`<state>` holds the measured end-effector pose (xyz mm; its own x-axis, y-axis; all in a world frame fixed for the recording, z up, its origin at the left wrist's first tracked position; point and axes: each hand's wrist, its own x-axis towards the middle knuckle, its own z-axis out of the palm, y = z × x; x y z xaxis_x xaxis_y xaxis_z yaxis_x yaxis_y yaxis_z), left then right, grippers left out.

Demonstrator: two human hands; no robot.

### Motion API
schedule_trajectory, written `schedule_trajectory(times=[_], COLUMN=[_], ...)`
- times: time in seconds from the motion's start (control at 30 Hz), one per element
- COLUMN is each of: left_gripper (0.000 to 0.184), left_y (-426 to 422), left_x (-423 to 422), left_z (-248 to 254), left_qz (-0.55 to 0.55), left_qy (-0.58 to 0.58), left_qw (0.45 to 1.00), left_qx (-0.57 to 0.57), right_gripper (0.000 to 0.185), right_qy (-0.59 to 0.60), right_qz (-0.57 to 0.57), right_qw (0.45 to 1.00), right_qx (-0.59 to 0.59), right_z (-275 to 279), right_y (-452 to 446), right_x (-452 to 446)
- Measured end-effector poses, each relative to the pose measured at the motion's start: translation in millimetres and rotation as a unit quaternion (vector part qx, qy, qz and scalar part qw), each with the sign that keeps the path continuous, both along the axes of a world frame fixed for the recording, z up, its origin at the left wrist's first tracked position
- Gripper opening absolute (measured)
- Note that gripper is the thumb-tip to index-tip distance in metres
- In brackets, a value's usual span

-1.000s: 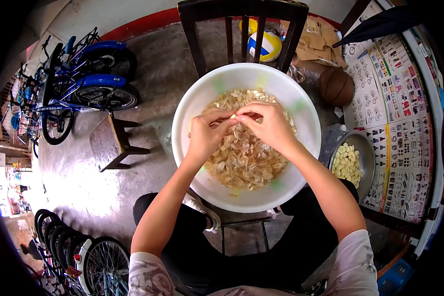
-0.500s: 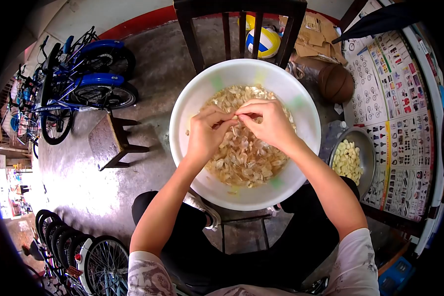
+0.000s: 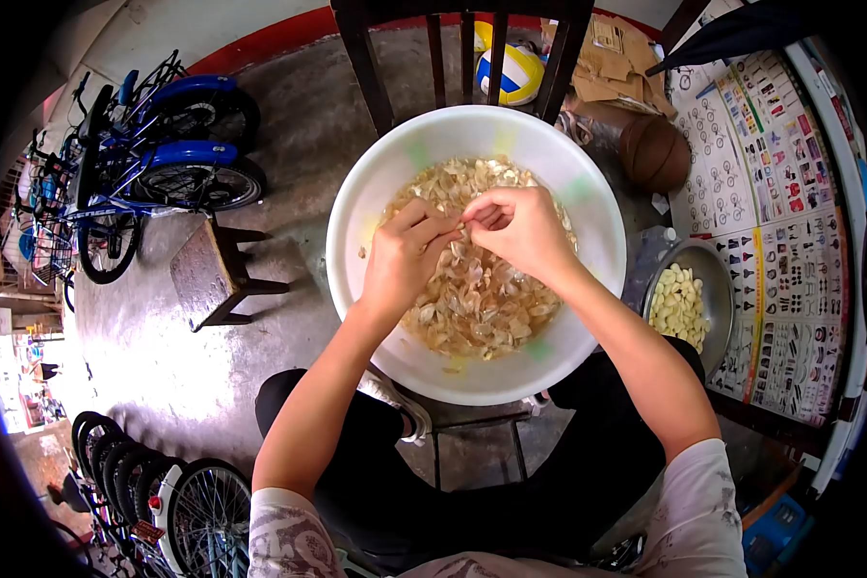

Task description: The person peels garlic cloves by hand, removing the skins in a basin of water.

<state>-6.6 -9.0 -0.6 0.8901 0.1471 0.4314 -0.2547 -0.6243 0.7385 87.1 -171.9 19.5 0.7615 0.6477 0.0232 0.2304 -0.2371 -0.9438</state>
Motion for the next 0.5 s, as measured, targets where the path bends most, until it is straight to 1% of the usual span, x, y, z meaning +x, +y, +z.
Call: schedule_trajectory(times=[0.07, 0.13, 0.23, 0.3, 0.33, 0.4, 0.43, 0.47, 0.5], left_gripper=[0.014, 0.014, 0.015, 0.014, 0.014, 0.013, 0.013, 0.014, 0.015], left_y=[0.5, 1.2, 2.3, 2.1, 1.2, -1.2, -0.9, 0.2, -0.6], left_x=[0.7, 1.5, 2.9, 4.1, 3.8, 2.7, 3.1, 4.0, 5.0], left_z=[0.9, 2.3, 4.1, 7.9, 11.9, 20.8, 15.6, 6.1, 5.0], left_qz=[-0.002, -0.004, -0.016, -0.012, -0.012, 0.025, 0.025, -0.002, -0.028], left_qy=[0.007, 0.013, 0.002, -0.007, -0.007, 0.126, 0.126, 0.127, 0.126], left_qw=[1.0, 1.0, 1.0, 1.0, 1.0, 0.984, 0.984, 0.958, 0.916], left_qx=[-0.007, -0.014, -0.007, -0.023, -0.023, -0.126, -0.126, -0.256, -0.381], right_gripper=[0.012, 0.012, 0.012, 0.012, 0.011, 0.011, 0.011, 0.013, 0.013], right_qy=[0.017, 0.02, 0.026, 0.03, 0.038, 0.047, 0.09, 0.133, 0.133], right_qz=[-0.001, -0.005, -0.009, -0.01, -0.012, -0.013, -0.021, -0.029, -0.03], right_qw=[1.0, 1.0, 0.999, 0.999, 0.998, 0.997, 0.993, 0.986, 0.986], right_qx=[0.023, 0.02, 0.021, 0.023, 0.039, 0.055, 0.073, 0.092, 0.092], right_z=[-5.1, -3.1, -1.1, -0.1, 0.4, 1.8, 2.8, 4.1, 6.3], right_y=[-0.1, -0.2, -0.7, -0.7, -0.5, 0.3, 0.8, 1.1, 1.2], right_x=[2.2, 2.1, 1.1, 1.1, 1.7, 3.5, 4.9, 5.7, 5.6])
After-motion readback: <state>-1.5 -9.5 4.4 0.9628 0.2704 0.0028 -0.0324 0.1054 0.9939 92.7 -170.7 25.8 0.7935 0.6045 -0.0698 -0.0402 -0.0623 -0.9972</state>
